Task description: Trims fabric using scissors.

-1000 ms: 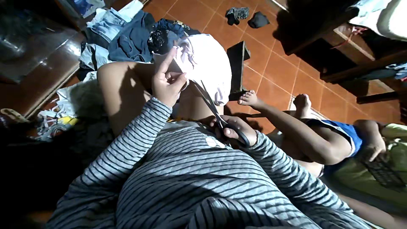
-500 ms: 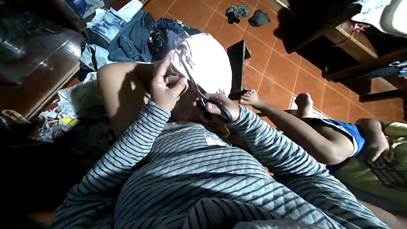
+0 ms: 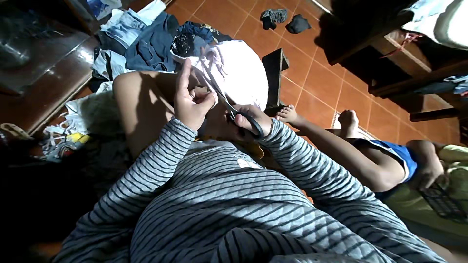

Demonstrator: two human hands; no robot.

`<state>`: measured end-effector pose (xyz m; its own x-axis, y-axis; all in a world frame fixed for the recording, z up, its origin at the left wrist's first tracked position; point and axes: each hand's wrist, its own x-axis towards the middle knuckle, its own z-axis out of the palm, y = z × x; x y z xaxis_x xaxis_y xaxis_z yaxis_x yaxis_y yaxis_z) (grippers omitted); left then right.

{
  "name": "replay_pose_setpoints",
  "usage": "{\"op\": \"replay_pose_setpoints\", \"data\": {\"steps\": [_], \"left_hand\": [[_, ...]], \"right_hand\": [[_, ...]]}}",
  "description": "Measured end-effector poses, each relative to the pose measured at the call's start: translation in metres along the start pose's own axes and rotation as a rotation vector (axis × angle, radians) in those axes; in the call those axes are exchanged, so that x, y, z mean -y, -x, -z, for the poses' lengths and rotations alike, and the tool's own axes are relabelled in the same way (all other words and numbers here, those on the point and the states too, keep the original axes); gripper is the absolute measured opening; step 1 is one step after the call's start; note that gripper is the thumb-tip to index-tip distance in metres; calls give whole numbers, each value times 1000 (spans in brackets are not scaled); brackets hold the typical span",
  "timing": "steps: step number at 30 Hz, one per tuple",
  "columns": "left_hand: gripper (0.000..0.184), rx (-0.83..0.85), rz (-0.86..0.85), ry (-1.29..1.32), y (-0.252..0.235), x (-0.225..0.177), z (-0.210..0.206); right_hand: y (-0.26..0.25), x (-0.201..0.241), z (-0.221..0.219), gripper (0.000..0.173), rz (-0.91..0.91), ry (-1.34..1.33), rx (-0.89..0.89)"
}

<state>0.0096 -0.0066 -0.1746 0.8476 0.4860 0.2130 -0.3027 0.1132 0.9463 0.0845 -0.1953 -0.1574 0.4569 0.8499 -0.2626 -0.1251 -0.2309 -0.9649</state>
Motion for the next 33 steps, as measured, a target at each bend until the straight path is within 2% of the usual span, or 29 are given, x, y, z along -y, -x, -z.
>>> {"op": "replay_pose_setpoints", "data": {"steps": [2,7,12,15,18,21,23,27,30,33], "left_hand": [[99,7,5,17,2,0,0],[98,8,-30,-4,3,2,1],[96,5,-31,-1,3,3,2],[73,-67,19,17,-2,3,5],[46,-199,187,105,-17,-4,5],[39,-207,305,163,-26,-7,5],[35,-178,341,217,-28,-7,7],[41,-126,261,139,-31,-3,13],[47,-118,184,38,-34,1,14],[45,-152,139,-12,-37,5,11]], "right_hand": [[-3,3,0,75,-14,11,7],[-10,6,3,73,-6,11,41],[-6,-6,11,57,-21,45,54],[-4,-16,14,54,-4,93,32],[-3,-17,5,57,10,206,-56],[-4,-7,-10,61,-18,307,-180],[-4,-6,-13,63,-22,335,-200],[-2,-23,1,61,32,352,-135],[-1,-9,-12,66,-14,299,-171],[3,2,-19,69,-70,216,-142]]}}
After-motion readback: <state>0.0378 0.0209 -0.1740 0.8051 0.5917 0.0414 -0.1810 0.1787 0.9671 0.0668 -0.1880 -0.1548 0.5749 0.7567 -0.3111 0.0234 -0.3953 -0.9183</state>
